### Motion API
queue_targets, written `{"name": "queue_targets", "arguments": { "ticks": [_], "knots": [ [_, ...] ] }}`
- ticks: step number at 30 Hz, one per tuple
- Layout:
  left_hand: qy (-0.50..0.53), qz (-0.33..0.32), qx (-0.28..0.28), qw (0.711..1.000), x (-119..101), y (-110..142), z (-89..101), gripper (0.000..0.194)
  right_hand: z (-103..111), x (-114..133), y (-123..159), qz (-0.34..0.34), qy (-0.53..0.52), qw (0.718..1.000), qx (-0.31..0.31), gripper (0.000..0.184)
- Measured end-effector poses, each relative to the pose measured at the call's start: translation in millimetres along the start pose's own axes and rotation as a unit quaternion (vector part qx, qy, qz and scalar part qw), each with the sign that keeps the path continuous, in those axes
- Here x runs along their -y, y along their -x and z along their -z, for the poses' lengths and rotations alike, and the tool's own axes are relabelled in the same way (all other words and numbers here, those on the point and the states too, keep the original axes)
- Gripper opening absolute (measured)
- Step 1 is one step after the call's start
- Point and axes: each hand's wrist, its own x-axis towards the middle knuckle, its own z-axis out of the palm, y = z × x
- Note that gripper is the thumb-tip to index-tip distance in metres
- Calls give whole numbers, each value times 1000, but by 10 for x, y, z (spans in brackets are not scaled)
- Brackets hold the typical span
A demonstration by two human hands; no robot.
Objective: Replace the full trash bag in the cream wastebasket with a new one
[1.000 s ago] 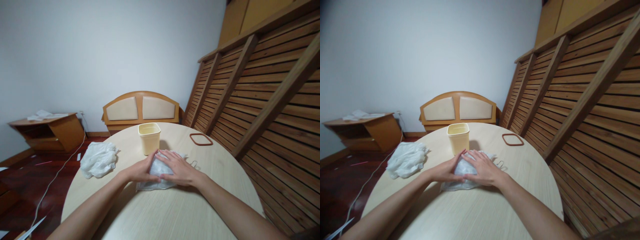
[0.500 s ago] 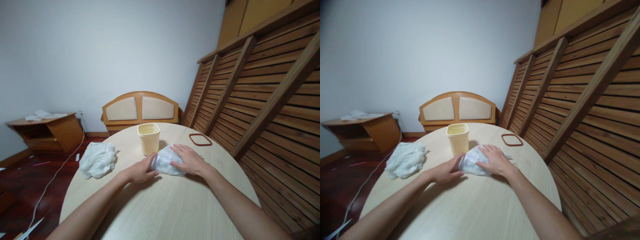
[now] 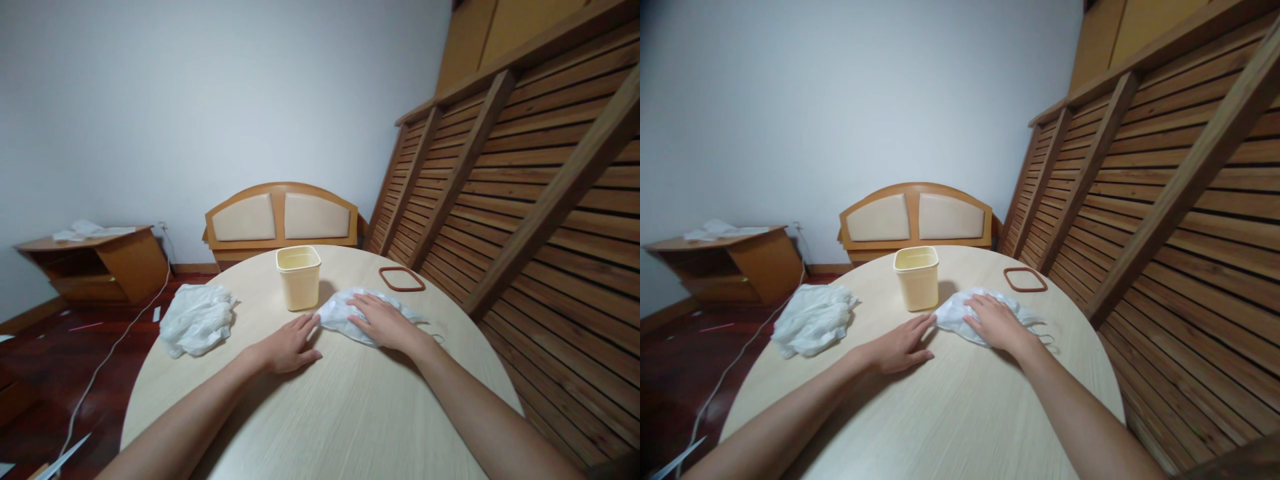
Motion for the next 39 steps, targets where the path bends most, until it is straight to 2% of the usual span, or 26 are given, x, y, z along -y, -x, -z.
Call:
{"name": "queue_targets", "arguments": {
  "ticks": [4, 10, 13, 16, 21, 25, 27, 31, 33, 36, 39],
  "knots": [
    [-23, 1, -1, 1000, 7, -8, -82, 71, 77, -84, 21, -95, 47, 994, 1, 43],
    [-33, 7, 1, 999, -13, 1, -81, 73, 220, -184, 61, -229, 108, 967, 23, 39],
    [-29, 4, -3, 1000, -9, -1, -81, 72, 239, -277, 69, -274, 115, 955, 26, 40],
    [-29, 1, -5, 1000, 11, -7, -98, 72, 229, -394, 72, -289, 113, 950, 26, 40],
    [-29, -2, -9, 1000, 33, -5, -114, 72, 209, -521, 78, -292, 116, 949, 17, 40],
    [-23, -1, -12, 1000, 17, 6, -101, 71, 215, -510, 78, -293, 122, 948, 8, 38],
    [-27, -2, -11, 1000, 4, 9, -88, 72, 221, -470, 66, -282, 129, 950, -15, 37],
    [-38, 3, -1, 999, -8, 10, -68, 74, 196, -338, 4, -202, 135, 965, -102, 35],
    [-38, 3, -1, 999, -6, 8, -68, 74, 144, -255, -39, -149, 122, 973, -127, 33],
    [-32, 3, -4, 999, 2, 3, -65, 72, 18, -119, -97, -85, 82, 984, -133, 32],
    [-26, 0, -4, 1000, 14, -1, -36, 71, -118, 18, -141, -43, 30, 993, -110, 33]
  ]
}}
